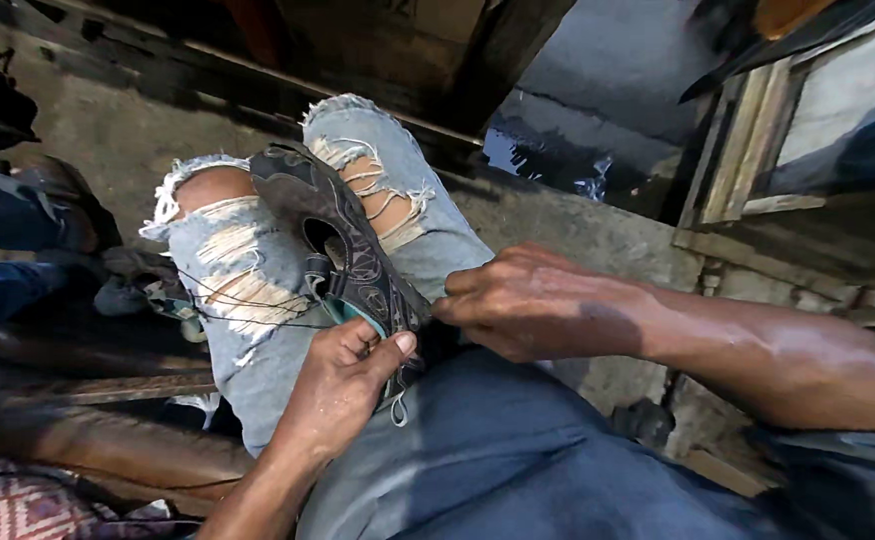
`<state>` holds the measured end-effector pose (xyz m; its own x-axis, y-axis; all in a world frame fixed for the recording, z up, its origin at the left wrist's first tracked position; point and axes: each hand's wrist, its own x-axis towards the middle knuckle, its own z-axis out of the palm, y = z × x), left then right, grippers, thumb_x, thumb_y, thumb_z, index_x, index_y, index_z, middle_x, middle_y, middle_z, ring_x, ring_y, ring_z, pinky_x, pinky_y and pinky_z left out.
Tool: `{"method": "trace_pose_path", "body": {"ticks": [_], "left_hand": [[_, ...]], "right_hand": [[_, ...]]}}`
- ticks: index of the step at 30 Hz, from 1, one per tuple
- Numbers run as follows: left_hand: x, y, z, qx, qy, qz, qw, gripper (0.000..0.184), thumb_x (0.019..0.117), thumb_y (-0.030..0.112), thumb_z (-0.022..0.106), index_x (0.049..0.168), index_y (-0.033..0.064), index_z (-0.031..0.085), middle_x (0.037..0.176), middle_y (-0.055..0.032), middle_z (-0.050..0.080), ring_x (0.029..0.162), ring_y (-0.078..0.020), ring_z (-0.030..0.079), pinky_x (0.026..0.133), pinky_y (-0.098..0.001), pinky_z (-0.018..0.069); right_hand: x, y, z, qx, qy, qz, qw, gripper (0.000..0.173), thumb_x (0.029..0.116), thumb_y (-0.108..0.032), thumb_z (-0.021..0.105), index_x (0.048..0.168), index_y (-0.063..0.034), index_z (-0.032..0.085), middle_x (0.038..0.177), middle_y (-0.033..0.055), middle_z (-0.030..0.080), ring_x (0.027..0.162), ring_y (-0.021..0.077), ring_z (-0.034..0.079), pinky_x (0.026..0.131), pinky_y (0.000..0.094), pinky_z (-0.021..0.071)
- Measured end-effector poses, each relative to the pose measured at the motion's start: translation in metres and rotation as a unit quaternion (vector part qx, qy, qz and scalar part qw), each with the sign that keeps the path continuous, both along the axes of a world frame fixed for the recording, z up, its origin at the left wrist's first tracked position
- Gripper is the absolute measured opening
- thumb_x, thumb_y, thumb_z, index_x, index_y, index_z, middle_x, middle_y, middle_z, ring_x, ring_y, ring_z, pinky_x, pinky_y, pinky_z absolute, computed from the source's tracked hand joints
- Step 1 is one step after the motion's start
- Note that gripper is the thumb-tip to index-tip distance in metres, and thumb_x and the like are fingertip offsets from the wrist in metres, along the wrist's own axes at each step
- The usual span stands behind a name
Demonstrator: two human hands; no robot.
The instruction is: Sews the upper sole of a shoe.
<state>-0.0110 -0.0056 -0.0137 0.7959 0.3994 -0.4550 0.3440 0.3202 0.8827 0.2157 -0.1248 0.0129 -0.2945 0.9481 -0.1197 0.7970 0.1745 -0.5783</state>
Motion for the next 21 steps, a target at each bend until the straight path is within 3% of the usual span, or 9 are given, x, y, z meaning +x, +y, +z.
{"method": "trace_pose_path", "body": {"ticks": [4, 9, 12, 16, 21], "left_hand": [[-0.006, 0.003, -0.005, -0.035, -0.028, 0.008, 0.999, 0.013, 0.0989, 0.010, 0.064, 0.091, 0.0024, 0.072, 0.083, -0.0055, 0.071, 0.076, -0.0117, 0.067, 0.074, -0.0293, 0.0585], [-0.009, 0.005, -0.008, -0.042, -0.050, 0.001, 0.998, 0.014, 0.0996, 0.009, 0.062, 0.093, 0.0017, 0.072, 0.085, -0.0063, 0.071, 0.078, -0.0123, 0.068, 0.075, -0.0304, 0.0589], [-0.008, 0.002, -0.005, -0.004, -0.042, -0.009, 0.999, 0.014, 0.0996, 0.011, 0.063, 0.093, 0.0038, 0.072, 0.082, -0.0031, 0.070, 0.074, -0.0095, 0.066, 0.070, -0.0266, 0.0576], [-0.005, 0.001, -0.005, 0.017, -0.043, -0.017, 0.999, 0.013, 0.0992, 0.010, 0.062, 0.094, 0.0037, 0.073, 0.084, -0.0027, 0.071, 0.076, -0.0093, 0.068, 0.071, -0.0260, 0.0584], [-0.002, -0.002, -0.006, 0.074, -0.017, -0.031, 0.997, 0.018, 0.0997, 0.013, 0.061, 0.085, 0.0083, 0.070, 0.075, 0.0023, 0.067, 0.067, -0.0049, 0.063, 0.063, -0.0217, 0.0544]], "right_hand": [[0.006, -0.003, -0.007, 0.038, 0.056, -0.008, 0.998, 0.015, 0.0914, -0.012, 0.059, 0.088, -0.0129, 0.073, 0.071, -0.0035, 0.059, 0.058, 0.0085, 0.056, 0.048, 0.0285, 0.0434], [0.009, -0.006, -0.012, 0.048, 0.103, -0.016, 0.993, 0.016, 0.0922, -0.011, 0.060, 0.091, -0.0109, 0.076, 0.071, -0.0044, 0.059, 0.060, 0.0055, 0.056, 0.050, 0.0248, 0.0448], [0.006, -0.005, -0.005, 0.030, 0.064, -0.021, 0.997, 0.016, 0.0925, -0.013, 0.059, 0.090, -0.0131, 0.075, 0.069, -0.0043, 0.056, 0.056, 0.0074, 0.053, 0.047, 0.0267, 0.0416], [0.003, -0.005, 0.000, 0.006, 0.027, -0.025, 0.999, 0.015, 0.0921, -0.015, 0.060, 0.089, -0.0150, 0.074, 0.070, -0.0034, 0.057, 0.057, 0.0098, 0.055, 0.047, 0.0296, 0.0422], [-0.005, -0.003, -0.003, -0.016, 0.005, -0.025, 1.000, 0.011, 0.0909, -0.015, 0.062, 0.087, -0.0146, 0.072, 0.072, -0.0010, 0.057, 0.058, 0.0138, 0.056, 0.048, 0.0331, 0.0435]]}}
